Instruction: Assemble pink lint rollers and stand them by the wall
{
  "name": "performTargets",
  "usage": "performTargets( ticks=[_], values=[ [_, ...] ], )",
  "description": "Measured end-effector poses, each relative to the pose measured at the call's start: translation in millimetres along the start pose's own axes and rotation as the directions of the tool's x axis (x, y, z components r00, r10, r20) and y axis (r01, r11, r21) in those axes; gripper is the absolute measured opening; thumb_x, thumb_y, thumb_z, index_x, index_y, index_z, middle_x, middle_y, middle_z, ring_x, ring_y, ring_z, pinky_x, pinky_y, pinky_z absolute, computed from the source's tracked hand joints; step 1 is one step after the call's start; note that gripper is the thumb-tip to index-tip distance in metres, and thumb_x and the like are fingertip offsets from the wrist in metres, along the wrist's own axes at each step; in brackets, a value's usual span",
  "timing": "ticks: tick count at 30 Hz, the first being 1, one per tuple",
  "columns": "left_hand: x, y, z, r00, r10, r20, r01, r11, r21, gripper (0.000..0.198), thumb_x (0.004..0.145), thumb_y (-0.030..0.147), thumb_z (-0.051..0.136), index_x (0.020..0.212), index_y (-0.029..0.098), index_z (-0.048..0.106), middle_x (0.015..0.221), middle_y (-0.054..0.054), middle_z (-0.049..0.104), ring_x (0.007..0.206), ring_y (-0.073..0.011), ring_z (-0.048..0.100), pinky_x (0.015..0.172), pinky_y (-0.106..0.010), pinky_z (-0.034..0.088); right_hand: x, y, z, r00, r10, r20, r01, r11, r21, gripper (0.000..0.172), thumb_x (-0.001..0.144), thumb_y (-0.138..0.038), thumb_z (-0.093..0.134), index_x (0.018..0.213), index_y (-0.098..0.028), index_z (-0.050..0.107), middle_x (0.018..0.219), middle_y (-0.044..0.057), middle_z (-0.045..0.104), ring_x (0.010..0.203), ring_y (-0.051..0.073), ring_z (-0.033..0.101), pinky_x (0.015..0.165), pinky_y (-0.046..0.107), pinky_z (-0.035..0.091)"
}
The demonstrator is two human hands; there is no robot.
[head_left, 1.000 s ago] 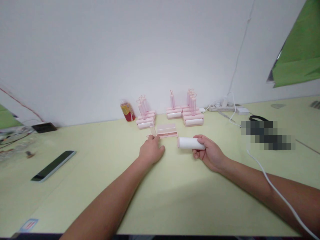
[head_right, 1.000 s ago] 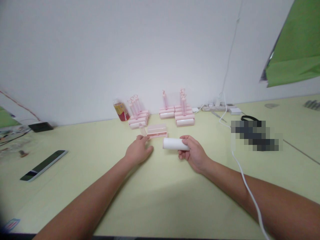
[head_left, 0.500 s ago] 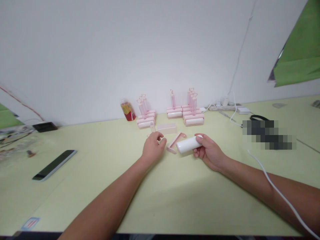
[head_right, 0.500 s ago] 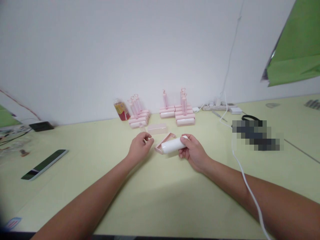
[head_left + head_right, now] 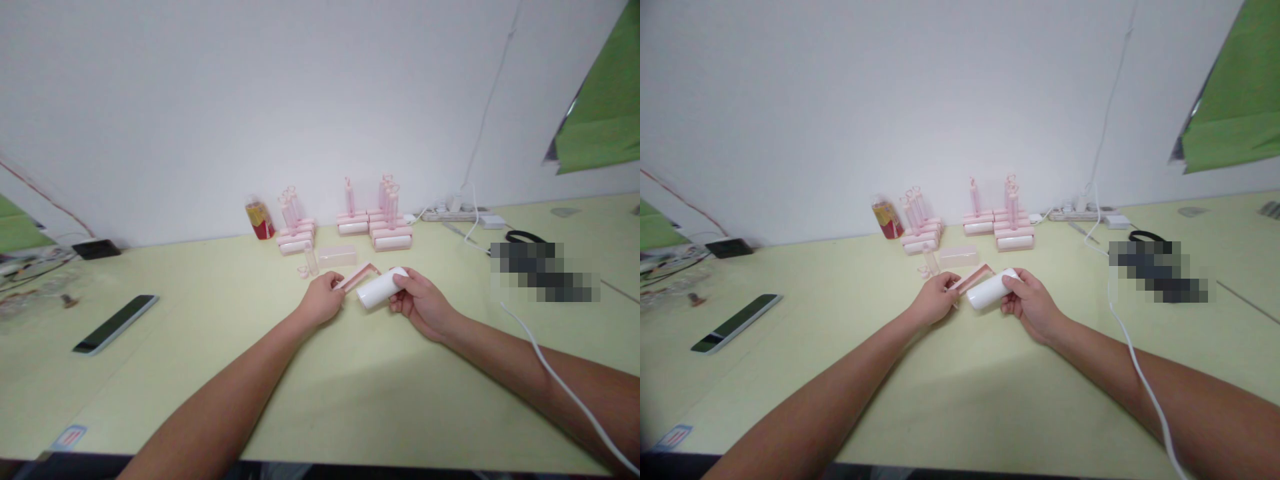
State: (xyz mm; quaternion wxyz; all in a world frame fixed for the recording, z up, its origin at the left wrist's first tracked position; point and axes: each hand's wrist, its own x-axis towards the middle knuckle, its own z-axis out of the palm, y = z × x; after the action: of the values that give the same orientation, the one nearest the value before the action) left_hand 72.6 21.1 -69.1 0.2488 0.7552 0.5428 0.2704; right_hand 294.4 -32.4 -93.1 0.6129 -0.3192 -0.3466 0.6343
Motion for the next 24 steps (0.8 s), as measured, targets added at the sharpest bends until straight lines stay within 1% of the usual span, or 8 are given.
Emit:
performTargets(
  ticks=[5,9,12,14,17,20,24],
  values=[
    [-7.2,9.8,7.8,0.998,-0.007,0.061,0.015,0.99,-0.138,0.018,0.079,0.02,0.046,0.088,0.017,0.063,0.061,0.002,0.055,0.055,-0.0128,0.049,0.052,-0.022,0.036,1.5,1.5,-1.0,1.0,0.013,-0.006,-0.013,1.0,0.019,0.019,0.084,-0.028,0.071,0.096,-0.02,0.06,0.07,-0.001,0.059,0.056,0.011,0.054,0.046,0.021,0.052],
    [-13.0,20.0,12.2,0.995,-0.005,0.098,0.035,0.951,-0.307,0.018,0.086,0.03,0.045,0.083,0.018,0.057,0.056,0.004,0.047,0.049,-0.0107,0.043,0.048,-0.021,0.035,2.9,1.2,-1.0,0.999,0.036,-0.008,-0.036,0.999,0.039,0.016,0.084,-0.028,0.07,0.093,-0.019,0.059,0.07,-0.001,0.059,0.055,0.011,0.055,0.046,0.022,0.052],
    [-16.3,26.0,13.5,0.993,-0.04,0.107,0.084,0.895,-0.439,0.027,0.088,0.043,0.047,0.076,0.019,0.051,0.055,0.005,0.043,0.046,-0.0096,0.04,0.044,-0.021,0.031,3.2,0.7,-0.9,0.999,0.048,-0.02,-0.047,0.997,0.058,0.016,0.085,-0.029,0.069,0.093,-0.02,0.058,0.069,-0.001,0.06,0.054,0.011,0.055,0.046,0.022,0.052],
    [-17.7,28.2,15.7,0.991,-0.06,0.116,0.109,0.87,-0.481,0.039,0.091,0.054,0.044,0.075,0.019,0.049,0.053,0.005,0.042,0.043,-0.0092,0.037,0.041,-0.021,0.028,2.7,1.0,-0.4,0.998,0.057,-0.009,-0.057,0.997,0.06,0.016,0.085,-0.029,0.068,0.092,-0.02,0.058,0.068,-0.001,0.06,0.055,0.011,0.056,0.046,0.022,0.052],
    [-18.4,28.4,21.7,0.987,-0.058,0.149,0.13,0.837,-0.531,0.051,0.091,0.066,0.039,0.077,0.018,0.051,0.051,0.004,0.043,0.039,-0.0087,0.036,0.037,-0.022,0.025,1.1,2.0,0.8,0.997,0.068,0.022,-0.069,0.996,0.058,0.015,0.086,-0.029,0.068,0.091,-0.019,0.058,0.068,-0.001,0.059,0.055,0.011,0.055,0.045,0.022,0.052],
    [-18.5,27.0,27.9,0.984,-0.045,0.173,0.137,0.813,-0.566,0.054,0.089,0.069,0.04,0.081,0.018,0.054,0.053,0.004,0.046,0.036,-0.0081,0.037,0.035,-0.021,0.025,-0.2,2.4,2.1,0.997,0.068,0.037,-0.069,0.996,0.049,0.016,0.086,-0.03,0.068,0.091,-0.019,0.058,0.067,-0.001,0.059,0.054,0.011,0.054,0.046,0.022,0.052],
    [-18.2,26.6,30.9,0.984,-0.041,0.172,0.139,0.784,-0.605,0.053,0.089,0.069,0.042,0.079,0.018,0.052,0.052,0.004,0.044,0.036,-0.0078,0.035,0.034,-0.021,0.023,-1.7,1.9,3.5,0.997,0.051,0.061,-0.054,0.998,0.039,0.015,0.086,-0.03,0.068,0.091,-0.019,0.06,0.069,-0.001,0.059,0.053,0.011,0.053,0.045,0.021,0.053]
  ],
)
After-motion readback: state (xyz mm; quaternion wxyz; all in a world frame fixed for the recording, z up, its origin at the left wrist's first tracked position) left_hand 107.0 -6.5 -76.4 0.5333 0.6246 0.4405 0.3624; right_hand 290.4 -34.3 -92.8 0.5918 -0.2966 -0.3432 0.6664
